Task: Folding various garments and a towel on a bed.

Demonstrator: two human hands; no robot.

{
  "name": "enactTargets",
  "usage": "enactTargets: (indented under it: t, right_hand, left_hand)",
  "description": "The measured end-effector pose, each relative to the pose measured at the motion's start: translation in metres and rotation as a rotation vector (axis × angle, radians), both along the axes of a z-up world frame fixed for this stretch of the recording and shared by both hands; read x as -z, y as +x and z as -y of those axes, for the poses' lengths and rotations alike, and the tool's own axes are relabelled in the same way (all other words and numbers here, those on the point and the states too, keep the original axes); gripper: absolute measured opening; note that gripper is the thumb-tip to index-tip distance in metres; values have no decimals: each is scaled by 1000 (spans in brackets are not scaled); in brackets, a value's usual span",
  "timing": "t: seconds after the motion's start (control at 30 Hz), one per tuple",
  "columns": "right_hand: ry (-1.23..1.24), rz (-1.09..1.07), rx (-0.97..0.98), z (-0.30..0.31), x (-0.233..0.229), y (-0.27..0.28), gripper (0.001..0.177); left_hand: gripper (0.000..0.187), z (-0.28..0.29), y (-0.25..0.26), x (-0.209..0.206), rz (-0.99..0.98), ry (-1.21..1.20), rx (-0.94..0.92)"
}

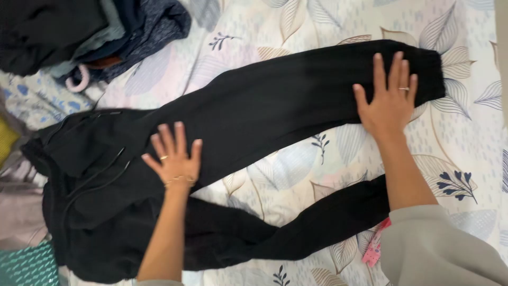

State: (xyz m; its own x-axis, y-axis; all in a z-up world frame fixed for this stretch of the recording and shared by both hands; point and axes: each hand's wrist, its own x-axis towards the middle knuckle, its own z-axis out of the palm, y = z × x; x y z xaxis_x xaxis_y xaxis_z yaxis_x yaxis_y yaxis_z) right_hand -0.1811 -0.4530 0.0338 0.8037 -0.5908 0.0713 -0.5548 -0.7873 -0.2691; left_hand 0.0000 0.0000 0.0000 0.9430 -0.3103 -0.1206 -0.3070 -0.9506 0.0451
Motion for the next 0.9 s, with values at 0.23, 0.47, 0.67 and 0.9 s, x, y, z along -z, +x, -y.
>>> enactTargets:
  t: [0.23, 0.47, 0.67, 0.9]
  right_hand:
    - [124, 159, 21, -1, -5, -100, 54]
    - [520, -223, 312, -30, -15, -207, 65]
    - [165, -238, -147, -55, -26, -207, 41]
    - [712, 325, 137, 69, -17, -272, 20]
  left_hand:
    - [75, -147, -36, -38, -25, -171, -240]
    - [92, -247, -147, -3, 158, -311, -862]
    - [121, -261, -147, -6, 12, -526, -1561]
    - [62, -418, -144, 92, -359, -1479, -1743]
